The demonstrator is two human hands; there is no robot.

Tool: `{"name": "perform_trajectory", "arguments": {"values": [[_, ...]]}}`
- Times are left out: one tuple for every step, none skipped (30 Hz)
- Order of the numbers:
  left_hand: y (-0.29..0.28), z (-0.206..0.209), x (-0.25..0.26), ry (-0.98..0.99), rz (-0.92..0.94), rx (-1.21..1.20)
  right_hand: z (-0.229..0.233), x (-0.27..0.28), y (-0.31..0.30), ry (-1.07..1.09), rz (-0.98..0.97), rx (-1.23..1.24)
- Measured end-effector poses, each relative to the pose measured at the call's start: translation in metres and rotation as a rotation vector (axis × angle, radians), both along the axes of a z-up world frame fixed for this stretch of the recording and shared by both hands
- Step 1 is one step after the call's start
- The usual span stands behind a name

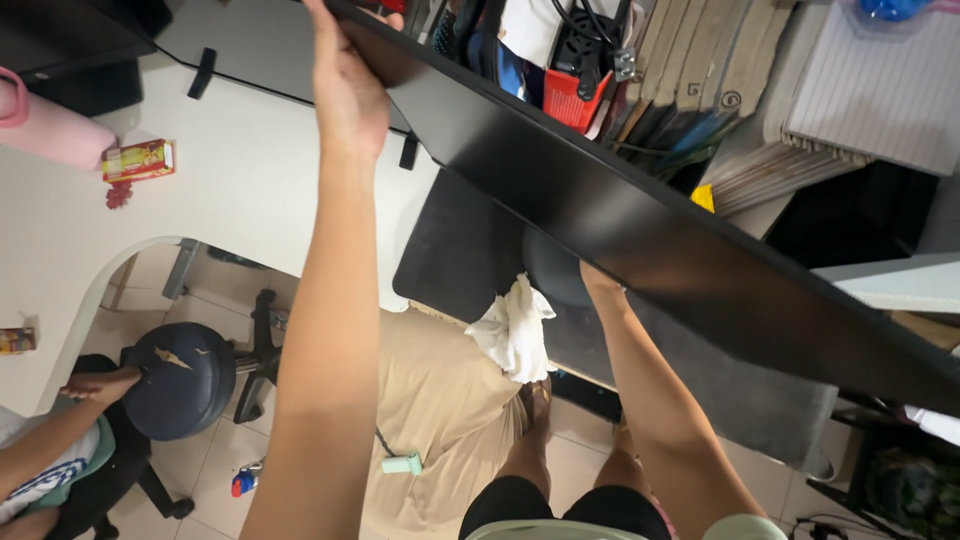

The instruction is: The recorder uses a dry white cloth to wipe the screens and frames of dual computer monitors on a desk.

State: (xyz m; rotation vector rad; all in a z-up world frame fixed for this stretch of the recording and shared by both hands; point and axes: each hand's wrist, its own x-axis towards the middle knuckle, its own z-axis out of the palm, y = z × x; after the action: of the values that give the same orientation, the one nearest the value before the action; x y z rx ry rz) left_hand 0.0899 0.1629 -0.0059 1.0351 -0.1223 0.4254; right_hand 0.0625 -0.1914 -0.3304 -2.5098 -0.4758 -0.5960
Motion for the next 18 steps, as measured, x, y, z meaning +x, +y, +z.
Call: {"name": "perform_trajectory", "arguments": {"values": [[0.001,-0.001,0.001,0.004,-0.001,-0.002,-0.001,-0.002,-0.002,-0.002,0.002,-0.021],[0.002,-0.001,0.002,-0.024,-0.024,0.005,-0.002,-0.005,-0.004,-0.005,0.003,-0.041],[0.002,-0.002,-0.001,-0.053,-0.043,0.008,-0.002,-0.009,-0.007,-0.007,0.008,-0.065],[0.005,-0.004,-0.004,-0.049,-0.04,0.003,-0.002,-0.015,-0.012,-0.009,0.013,-0.088],[0.006,-0.007,-0.003,-0.066,-0.043,0.039,0.001,-0.015,-0.019,-0.018,0.014,-0.117],[0.006,-0.009,-0.002,-0.084,-0.046,0.075,0.003,-0.015,-0.027,-0.028,0.015,-0.145],[0.01,-0.02,-0.009,-0.077,-0.038,0.074,0.007,-0.023,-0.037,-0.029,0.026,-0.164],[0.013,-0.031,-0.018,-0.069,-0.003,0.073,0.01,-0.033,-0.04,-0.029,0.038,-0.184],[0.016,-0.041,-0.022,-0.07,0.025,0.072,0.014,-0.039,-0.031,-0.037,0.04,-0.203],[0.006,-0.04,-0.038,-0.072,0.025,0.072,0.036,-0.066,-0.035,-0.039,0.04,-0.203],[-0.006,-0.038,-0.049,-0.047,0.079,0.065,0.058,-0.086,-0.04,0.105,0.092,0.03],[-0.018,-0.036,-0.06,-0.023,0.133,0.058,0.08,-0.106,-0.046,0.249,0.145,0.263],[-0.04,-0.037,-0.082,-0.028,0.131,0.055,0.104,-0.126,-0.053,0.243,0.143,0.261],[-0.063,-0.039,-0.105,0.151,0.259,0.117,0.129,-0.146,-0.062,0.255,0.201,0.287],[-0.088,-0.041,-0.125,0.331,0.377,0.177,0.152,-0.166,-0.072,0.265,0.255,0.312],[-0.107,-0.066,-0.142,0.325,0.37,0.175,0.144,-0.181,-0.088,0.258,0.248,0.31],[-0.127,-0.091,-0.162,0.362,0.371,0.348,0.136,-0.198,-0.105,0.303,0.215,0.324],[-0.146,-0.116,-0.182,0.396,0.372,0.521,0.128,-0.216,-0.121,0.349,0.183,0.339]]}}
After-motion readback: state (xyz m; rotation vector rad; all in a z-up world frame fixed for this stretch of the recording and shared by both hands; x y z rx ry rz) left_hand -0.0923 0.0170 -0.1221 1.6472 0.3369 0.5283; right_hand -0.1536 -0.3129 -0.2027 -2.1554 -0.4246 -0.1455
